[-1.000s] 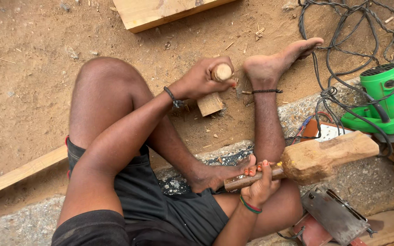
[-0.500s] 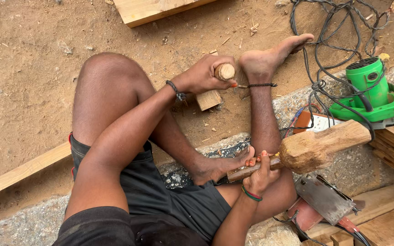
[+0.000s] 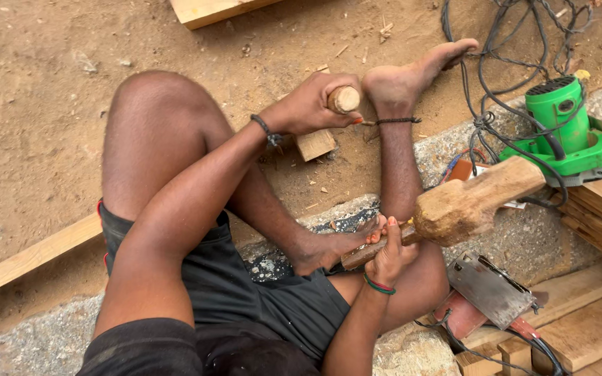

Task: The person sits on the ground and uses a wooden mallet and chisel to carve a small wooden block. They repeatedly strike the chisel to shape the wood, occasionally adjusting the block's position.

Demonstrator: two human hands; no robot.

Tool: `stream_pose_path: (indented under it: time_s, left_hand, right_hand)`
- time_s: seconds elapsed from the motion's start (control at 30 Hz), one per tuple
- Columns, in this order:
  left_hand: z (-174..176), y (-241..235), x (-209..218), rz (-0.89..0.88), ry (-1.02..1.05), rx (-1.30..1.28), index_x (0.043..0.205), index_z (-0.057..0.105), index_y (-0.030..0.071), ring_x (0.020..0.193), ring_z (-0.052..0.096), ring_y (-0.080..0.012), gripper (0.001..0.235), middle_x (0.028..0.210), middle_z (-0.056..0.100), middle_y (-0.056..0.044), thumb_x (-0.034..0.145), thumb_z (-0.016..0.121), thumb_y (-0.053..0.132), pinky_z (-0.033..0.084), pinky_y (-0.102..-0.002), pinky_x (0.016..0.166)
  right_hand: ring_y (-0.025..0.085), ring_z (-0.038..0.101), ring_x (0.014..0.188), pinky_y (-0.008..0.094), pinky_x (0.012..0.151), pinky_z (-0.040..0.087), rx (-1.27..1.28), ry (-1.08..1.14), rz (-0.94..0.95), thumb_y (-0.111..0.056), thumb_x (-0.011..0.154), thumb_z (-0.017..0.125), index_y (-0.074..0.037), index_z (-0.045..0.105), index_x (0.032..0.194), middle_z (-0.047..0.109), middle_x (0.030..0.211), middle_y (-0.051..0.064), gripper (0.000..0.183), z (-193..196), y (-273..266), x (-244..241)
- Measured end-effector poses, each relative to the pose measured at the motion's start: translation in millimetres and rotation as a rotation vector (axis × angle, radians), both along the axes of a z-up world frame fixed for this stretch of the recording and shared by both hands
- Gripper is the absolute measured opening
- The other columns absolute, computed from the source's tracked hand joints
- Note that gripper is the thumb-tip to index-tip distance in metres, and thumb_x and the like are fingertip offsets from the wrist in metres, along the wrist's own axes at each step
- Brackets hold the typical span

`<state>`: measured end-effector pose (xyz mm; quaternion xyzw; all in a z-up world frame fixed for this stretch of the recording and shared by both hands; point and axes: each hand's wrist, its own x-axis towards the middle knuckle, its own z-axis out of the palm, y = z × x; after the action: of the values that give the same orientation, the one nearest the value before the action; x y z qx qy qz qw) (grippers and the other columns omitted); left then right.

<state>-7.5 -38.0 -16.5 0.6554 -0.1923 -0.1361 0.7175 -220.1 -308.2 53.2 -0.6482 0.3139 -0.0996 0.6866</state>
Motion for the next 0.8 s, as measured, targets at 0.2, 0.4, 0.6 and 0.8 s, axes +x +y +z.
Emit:
stream_pose_path:
  time_s: [0.2, 0.4, 0.6, 0.8]
  left_hand:
    - [10.5, 5.9, -1.2, 0.011, -0.046, 0.011, 0.1, 0.061, 0.01, 0.086, 0.067, -0.0154, 0.035, 0.09, 0.068, -0.002, 0.091, 0.085, 0.033, 0.056, -0.035, 0.077]
    - [11.7, 6.6, -7.2, 0.018, -0.095, 0.012, 0.102, 0.062, 0.009, 0.087, 0.068, -0.0166, 0.034, 0.092, 0.07, -0.003, 0.094, 0.085, 0.033, 0.057, -0.036, 0.078]
    - [4.3, 1.4, -6.6, 0.039, -0.115, 0.064, 0.1, 0.062, 0.012, 0.085, 0.072, -0.0158, 0.035, 0.089, 0.071, -0.002, 0.092, 0.085, 0.036, 0.059, -0.036, 0.075]
    - [4.2, 1.5, -6.1, 0.023, -0.088, 0.021, 0.101, 0.061, 0.012, 0.087, 0.071, -0.0153, 0.035, 0.09, 0.069, -0.001, 0.094, 0.084, 0.037, 0.06, -0.034, 0.077]
  right_hand:
    - [0.016, 0.056, 0.051, 0.032, 0.047, 0.049, 0.02, 0.014, -0.002, 0.0, 0.097, 0.066, 0.002, 0.052, 0.092, 0.058, 0.074, 0.009, 0.015, -4.7, -4.2, -2.4]
    - [0.015, 0.056, 0.051, 0.032, 0.047, 0.05, 0.013, 0.03, -0.018, 0.0, 0.097, 0.067, 0.001, 0.052, 0.092, 0.058, 0.073, 0.009, 0.015, -4.7, -7.3, -3.5]
    - [0.015, 0.057, 0.053, 0.031, 0.047, 0.05, 0.021, 0.039, -0.007, 0.0, 0.097, 0.067, 0.001, 0.053, 0.092, 0.063, 0.076, 0.012, 0.014, 0.2, -1.0, -1.8]
    - [0.015, 0.058, 0.054, 0.03, 0.048, 0.049, -0.015, 0.047, 0.009, 0.0, 0.097, 0.068, 0.002, 0.053, 0.094, 0.066, 0.08, 0.014, 0.015, 4.7, 4.9, 1.1]
